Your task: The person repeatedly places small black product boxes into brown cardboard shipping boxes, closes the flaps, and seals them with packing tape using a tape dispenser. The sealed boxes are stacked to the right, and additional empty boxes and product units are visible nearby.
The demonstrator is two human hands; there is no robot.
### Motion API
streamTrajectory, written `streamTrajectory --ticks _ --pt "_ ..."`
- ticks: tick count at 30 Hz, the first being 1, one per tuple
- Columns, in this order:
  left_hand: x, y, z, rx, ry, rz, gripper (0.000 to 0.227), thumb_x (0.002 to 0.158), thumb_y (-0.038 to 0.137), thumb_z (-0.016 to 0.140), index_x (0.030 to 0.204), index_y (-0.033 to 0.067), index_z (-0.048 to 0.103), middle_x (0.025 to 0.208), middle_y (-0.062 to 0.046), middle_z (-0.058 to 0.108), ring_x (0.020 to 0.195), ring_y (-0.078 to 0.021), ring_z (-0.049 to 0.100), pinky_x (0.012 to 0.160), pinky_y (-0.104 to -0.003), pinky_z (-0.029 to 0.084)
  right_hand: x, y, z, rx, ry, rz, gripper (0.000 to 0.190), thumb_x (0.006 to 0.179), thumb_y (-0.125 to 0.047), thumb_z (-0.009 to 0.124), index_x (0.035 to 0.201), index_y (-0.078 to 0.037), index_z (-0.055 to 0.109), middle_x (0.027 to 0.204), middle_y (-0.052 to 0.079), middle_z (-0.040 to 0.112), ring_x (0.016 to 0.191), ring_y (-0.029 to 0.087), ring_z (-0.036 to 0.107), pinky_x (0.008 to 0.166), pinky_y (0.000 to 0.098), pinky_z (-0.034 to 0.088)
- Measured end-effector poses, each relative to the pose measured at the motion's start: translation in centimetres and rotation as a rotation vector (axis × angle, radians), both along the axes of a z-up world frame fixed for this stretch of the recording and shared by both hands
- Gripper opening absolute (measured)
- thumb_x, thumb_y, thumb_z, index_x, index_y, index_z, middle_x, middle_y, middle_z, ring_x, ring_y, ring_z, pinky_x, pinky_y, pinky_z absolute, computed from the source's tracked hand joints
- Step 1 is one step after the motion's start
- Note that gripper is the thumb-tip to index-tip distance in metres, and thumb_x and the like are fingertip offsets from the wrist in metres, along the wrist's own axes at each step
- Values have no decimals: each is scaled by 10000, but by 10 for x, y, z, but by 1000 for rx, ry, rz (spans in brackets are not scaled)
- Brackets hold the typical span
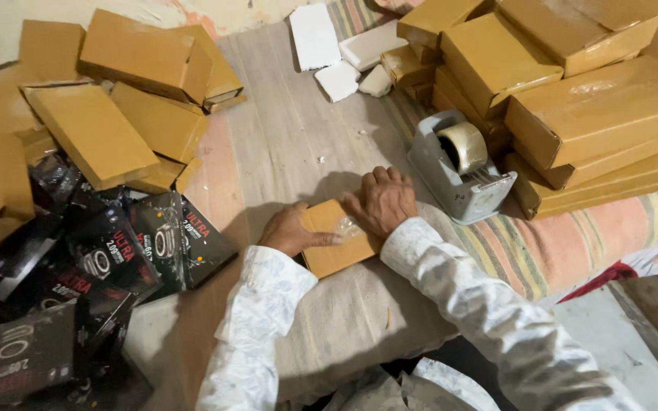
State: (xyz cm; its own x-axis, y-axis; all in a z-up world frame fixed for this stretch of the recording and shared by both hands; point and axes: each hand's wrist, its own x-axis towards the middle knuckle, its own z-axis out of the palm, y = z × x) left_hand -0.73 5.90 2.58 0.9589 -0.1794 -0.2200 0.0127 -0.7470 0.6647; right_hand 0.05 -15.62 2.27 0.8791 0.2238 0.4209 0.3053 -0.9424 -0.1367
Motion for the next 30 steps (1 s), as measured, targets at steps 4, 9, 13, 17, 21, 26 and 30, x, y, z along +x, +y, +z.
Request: streamTrajectory --ticks 4,9,13,17,21,26,30 --pt "-19 2 17 61 -474 -156 897 579 444 968 1311 46 636 1235 -159 640 1162 -320 624 984 -382 508 6 -27 38 -103 219 242 890 655 -784 794 1099 -26 648 986 170 658 987 330 614 934 464 491" --pt "-53 1 9 392 -1027 -141 877 718 305 907 1495 75 572 1245 -80 584 1153 -276 560 1006 -408 510 -6 -57 56 -123 41 502 777 665 -570 761 1251 -76 635 1199 129 663 1136 339 594 964 443 449" --pt "-68 -13 -2 266 -1022 -85 816 751 474 857 1390 63 561 1263 -152 574 1112 -359 531 931 -481 460 -32 -43 39 -39 -81 517 872 665 -667 755 1225 -13 619 1220 198 633 1177 381 568 1002 492 405" --pt "-92 -35 -39 -97 -809 111 440 1003 369 614 1373 130 608 1473 -194 517 1345 -390 504 1083 -446 452 -63 -32 2 68 -115 342 553 931 -468 625 1304 -60 616 1405 125 599 1325 321 537 1141 489 379" --pt "-106 -48 -62 -449 -597 280 474 1080 366 448 1448 86 551 1666 -262 321 1483 -393 445 1095 -408 476 -100 -11 -19 122 -161 108 511 997 -386 540 1376 -48 595 1490 156 552 1399 349 491 1183 503 329" --pt "-96 -32 -68 -450 -499 351 604 1068 319 436 1569 0 328 1617 -244 359 1481 -394 371 1190 -448 322 -98 -28 -20 66 -148 -69 642 981 -430 550 1428 31 538 1456 244 532 1370 398 468 1166 580 274" --pt "-55 -9 -79 -318 -564 217 568 1055 280 478 1525 -29 402 1549 -258 411 1436 -423 392 1176 -476 325 -41 -34 -24 -41 -151 -14 508 916 -369 588 1282 -17 597 1274 251 619 1263 416 525 1116 585 314"
